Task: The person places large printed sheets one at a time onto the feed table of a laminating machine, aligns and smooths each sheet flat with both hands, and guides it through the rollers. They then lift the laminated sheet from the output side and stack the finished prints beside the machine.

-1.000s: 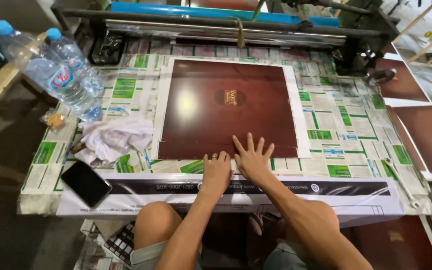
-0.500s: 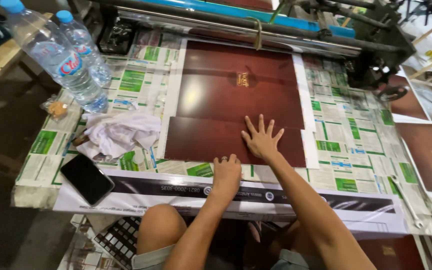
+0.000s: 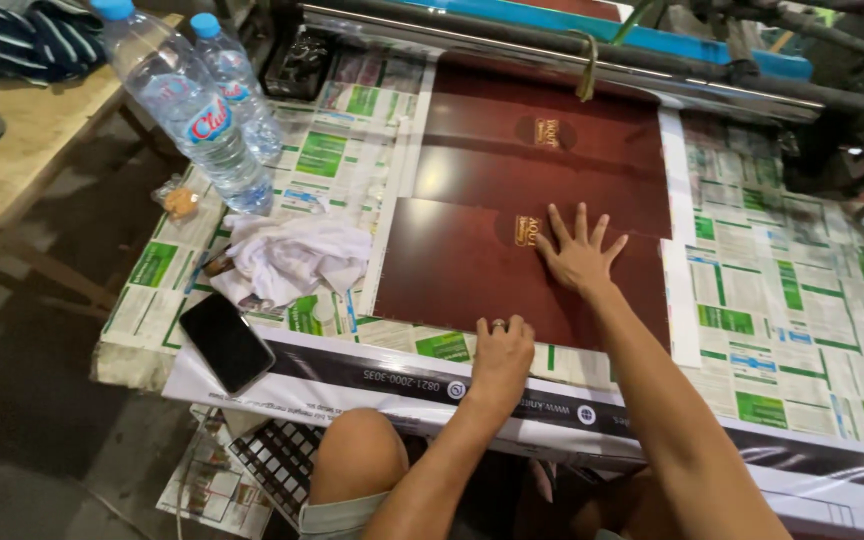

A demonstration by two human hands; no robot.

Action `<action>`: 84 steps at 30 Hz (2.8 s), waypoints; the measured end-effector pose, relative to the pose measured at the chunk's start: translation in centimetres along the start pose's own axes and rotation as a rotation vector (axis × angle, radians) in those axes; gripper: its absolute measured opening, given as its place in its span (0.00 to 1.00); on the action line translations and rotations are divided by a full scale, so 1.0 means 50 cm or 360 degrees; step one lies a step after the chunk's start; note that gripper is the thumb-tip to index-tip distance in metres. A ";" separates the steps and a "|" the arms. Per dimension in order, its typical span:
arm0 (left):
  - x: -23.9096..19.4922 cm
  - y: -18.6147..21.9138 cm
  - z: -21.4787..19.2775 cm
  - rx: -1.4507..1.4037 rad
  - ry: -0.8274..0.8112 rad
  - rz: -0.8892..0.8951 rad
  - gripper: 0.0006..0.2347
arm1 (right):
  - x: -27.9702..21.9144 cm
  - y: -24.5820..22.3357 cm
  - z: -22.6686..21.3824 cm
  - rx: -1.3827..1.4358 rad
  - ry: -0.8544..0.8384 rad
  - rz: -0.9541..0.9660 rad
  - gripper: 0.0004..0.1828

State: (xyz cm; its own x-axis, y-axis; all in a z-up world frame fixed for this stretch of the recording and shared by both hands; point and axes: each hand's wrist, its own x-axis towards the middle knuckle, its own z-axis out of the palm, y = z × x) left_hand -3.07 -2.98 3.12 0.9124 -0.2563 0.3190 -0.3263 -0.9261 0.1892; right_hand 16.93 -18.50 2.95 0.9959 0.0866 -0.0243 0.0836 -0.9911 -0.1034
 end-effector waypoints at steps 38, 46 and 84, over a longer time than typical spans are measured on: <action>-0.037 -0.002 -0.018 -0.0183 -0.0055 0.0073 0.31 | -0.304 0.002 -0.019 0.0053 0.0684 -0.0609 0.25; -0.031 -0.012 0.000 -0.0213 -0.0206 0.0085 0.28 | -0.345 -0.048 -0.007 -0.0154 -0.0007 -0.0230 0.35; 0.016 -0.043 -0.042 -0.0274 0.0093 -0.0079 0.22 | 0.009 -0.001 -0.020 0.0087 -0.0054 0.0026 0.45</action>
State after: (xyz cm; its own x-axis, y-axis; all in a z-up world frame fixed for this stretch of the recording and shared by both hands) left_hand -2.14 -0.61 4.89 0.9142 -0.1903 0.3579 -0.3233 -0.8749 0.3606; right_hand 17.42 -18.51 3.91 0.9954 0.0746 -0.0602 0.0644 -0.9856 -0.1566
